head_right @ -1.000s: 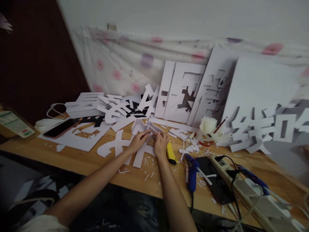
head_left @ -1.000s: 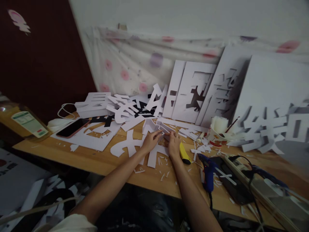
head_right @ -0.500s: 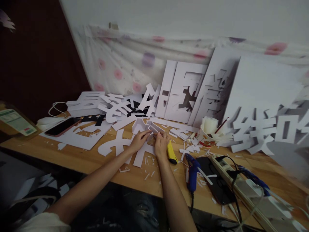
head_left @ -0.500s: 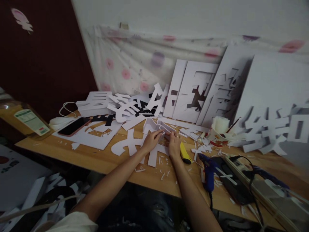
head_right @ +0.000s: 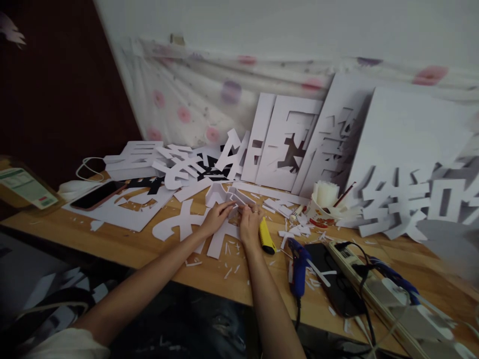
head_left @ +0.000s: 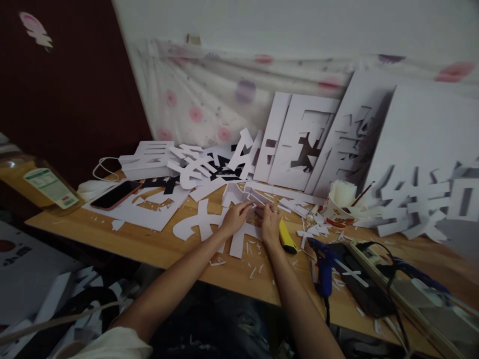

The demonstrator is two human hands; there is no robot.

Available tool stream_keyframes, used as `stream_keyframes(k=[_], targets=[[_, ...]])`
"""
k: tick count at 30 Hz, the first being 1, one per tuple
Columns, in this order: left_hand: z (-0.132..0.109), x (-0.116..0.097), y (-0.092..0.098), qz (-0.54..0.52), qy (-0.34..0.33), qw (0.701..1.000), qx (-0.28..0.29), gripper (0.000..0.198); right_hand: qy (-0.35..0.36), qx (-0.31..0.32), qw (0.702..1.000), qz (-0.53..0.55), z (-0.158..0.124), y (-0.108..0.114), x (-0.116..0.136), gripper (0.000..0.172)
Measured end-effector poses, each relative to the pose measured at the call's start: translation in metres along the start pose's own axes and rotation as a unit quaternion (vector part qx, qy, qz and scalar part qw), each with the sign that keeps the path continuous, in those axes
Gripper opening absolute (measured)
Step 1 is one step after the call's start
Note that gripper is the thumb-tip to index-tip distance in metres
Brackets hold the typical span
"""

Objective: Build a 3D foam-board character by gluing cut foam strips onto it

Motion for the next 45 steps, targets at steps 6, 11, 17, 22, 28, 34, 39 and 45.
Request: stream_keyframes(k=[6,11,17,22,28,34,39,45], targets=[[0.000,0.000,0.000,-0.002,-0.004,1.000,-0.002,0.031,0.000,0.000,1.000,-0.003,0.000,-0.002,-0.001,0.029],[-0.001,-0.004,0.001,-0.004,-0.003,1.000,-0.001,0.030,0.003,0.005,1.000,-0.004,0.001,-0.001,-0.001,0.029],[-0.001,-0.005,0.001,-0.003,0.004,1.000,-0.001,0.030,0.005,0.005,1.000,-0.007,0.001,-0.001,-0.001,0.030],[-0.001,-0.007,0.001,-0.004,0.008,1.000,-0.004,0.030,0.006,0.002,1.000,-0.012,0.001,-0.001,-0.002,0.029],[0.000,-0.002,0.001,0.022,0.014,0.999,-0.026,0.028,0.011,0.005,1.000,-0.018,0.001,-0.002,-0.003,0.027],[0.001,0.007,0.001,0.060,0.020,0.997,-0.034,0.028,0.009,0.006,1.000,-0.020,0.001,-0.002,-0.004,0.029],[0.002,0.009,0.001,0.068,0.022,0.997,-0.035,0.029,0.013,0.000,1.000,-0.016,0.001,-0.002,-0.001,0.029],[0.002,0.008,0.001,0.060,0.018,0.998,-0.031,0.028,0.012,-0.006,1.000,-0.011,0.004,-0.003,-0.001,0.028]])
Point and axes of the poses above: each hand's wrist, its own z-axis towards the middle knuckle, its own y-axis out of the back of the hand, x = y × z, the point moved 1 cm from there along z, towards the middle knuckle, and after that the axes turned 4 degrees about x, right-handed, at the moved point
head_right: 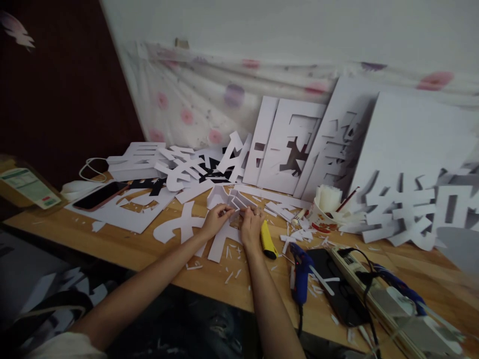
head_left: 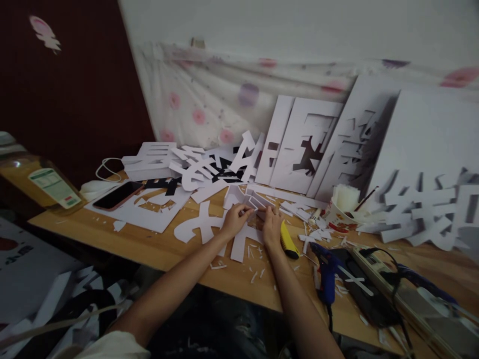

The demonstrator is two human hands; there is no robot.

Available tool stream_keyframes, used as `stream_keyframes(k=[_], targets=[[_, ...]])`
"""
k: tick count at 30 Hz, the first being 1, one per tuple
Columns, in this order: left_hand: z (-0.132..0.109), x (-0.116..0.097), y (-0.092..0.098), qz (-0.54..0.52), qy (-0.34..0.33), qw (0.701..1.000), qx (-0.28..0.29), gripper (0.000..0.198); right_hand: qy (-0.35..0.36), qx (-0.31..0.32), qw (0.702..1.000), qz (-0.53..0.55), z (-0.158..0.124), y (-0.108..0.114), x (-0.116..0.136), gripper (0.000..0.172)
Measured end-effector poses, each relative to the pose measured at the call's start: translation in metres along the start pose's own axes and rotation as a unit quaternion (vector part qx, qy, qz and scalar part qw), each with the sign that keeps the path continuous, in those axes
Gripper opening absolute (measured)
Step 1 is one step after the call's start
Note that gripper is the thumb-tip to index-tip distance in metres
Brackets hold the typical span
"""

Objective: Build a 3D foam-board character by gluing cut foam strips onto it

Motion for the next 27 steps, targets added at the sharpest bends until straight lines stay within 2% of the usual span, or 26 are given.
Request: stream_keyframes(k=[4,12,27], targets=[[-0.002,-0.006,0.001,-0.006,-0.011,1.000,0.012,0.031,-0.006,0.000,1.000,0.004,0.002,0.000,-0.001,0.028],[0.001,-0.011,0.006,0.012,-0.021,0.996,0.083,0.033,-0.009,-0.002,1.000,0.001,0.000,0.000,-0.004,0.026],[0.000,-0.014,0.006,0.001,-0.031,0.996,0.084,0.033,0.001,-0.005,1.000,0.003,-0.001,0.000,-0.002,0.028]])
Point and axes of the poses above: each hand's wrist, its own z-axis towards the middle knuckle, its own y-axis out of the back of the hand, x = y × z, the point moved 1 cm from there along z, towards the middle knuckle, and after that the axes turned 4 degrees about x, right-handed, at the moved point
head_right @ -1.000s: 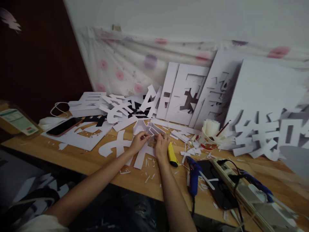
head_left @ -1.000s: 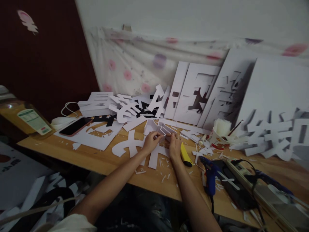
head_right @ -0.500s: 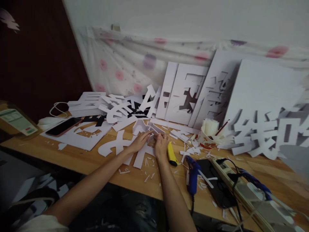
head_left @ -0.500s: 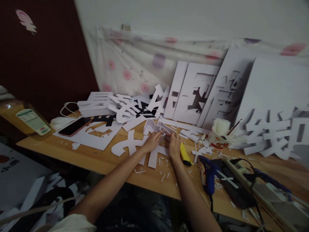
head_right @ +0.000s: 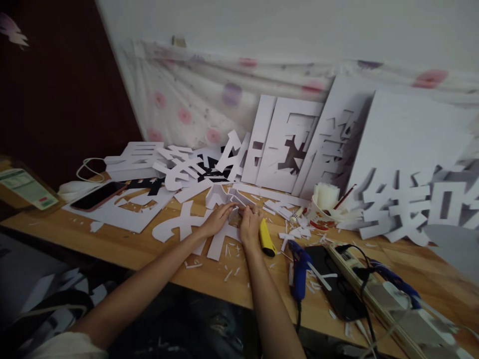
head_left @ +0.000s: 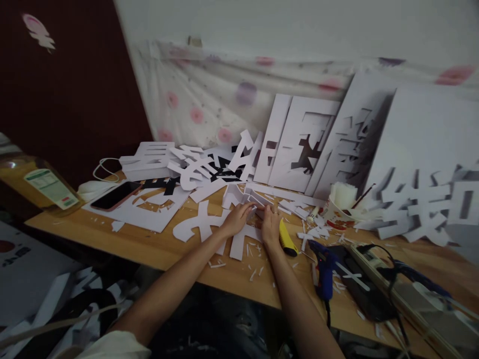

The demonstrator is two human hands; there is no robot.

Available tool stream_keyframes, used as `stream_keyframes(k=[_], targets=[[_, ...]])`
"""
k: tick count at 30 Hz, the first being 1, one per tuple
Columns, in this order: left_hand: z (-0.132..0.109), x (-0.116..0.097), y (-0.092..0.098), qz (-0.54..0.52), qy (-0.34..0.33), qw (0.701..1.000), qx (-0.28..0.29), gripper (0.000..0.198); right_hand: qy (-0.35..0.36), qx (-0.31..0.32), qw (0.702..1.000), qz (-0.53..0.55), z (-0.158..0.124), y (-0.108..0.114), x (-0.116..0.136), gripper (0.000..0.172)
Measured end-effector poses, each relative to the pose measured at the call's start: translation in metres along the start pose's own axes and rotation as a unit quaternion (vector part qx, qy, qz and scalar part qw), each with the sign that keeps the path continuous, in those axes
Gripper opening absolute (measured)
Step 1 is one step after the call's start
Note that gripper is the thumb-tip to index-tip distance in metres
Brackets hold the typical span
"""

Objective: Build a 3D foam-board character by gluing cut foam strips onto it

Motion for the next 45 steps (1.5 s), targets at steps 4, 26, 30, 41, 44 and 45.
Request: stream_keyframes(k=[4,26,30,41,44,45], targets=[[0.000,0.000,0.000,-0.008,-0.003,1.000,0.000,0.032,0.000,-0.002,1.000,0.003,0.000,0.000,0.000,0.028],[-0.001,0.005,-0.002,-0.004,-0.007,1.000,0.001,0.033,0.007,0.013,1.000,-0.002,0.000,-0.001,-0.002,0.028],[-0.001,0.008,-0.003,0.006,-0.006,1.000,-0.009,0.035,0.011,0.022,1.000,0.003,-0.001,0.000,-0.003,0.028],[-0.008,0.010,-0.002,0.071,0.021,0.991,-0.115,0.028,0.003,0.023,1.000,0.007,0.000,-0.001,-0.004,0.024],[-0.008,0.011,-0.003,0.103,0.028,0.987,-0.120,0.027,0.004,0.023,1.000,0.009,0.000,-0.001,-0.005,0.023],[-0.008,0.010,-0.003,0.112,0.029,0.986,-0.120,0.027,0.006,0.022,1.000,0.009,0.000,-0.001,-0.006,0.023]])
Point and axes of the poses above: each hand's wrist, its own z-axis towards the middle knuckle, its own y-axis out of the back of the hand, x = y × z, the point moved 1 cm from there along z, towards the middle knuckle, and after that the axes turned 4 degrees about x, right-handed, at the moved point
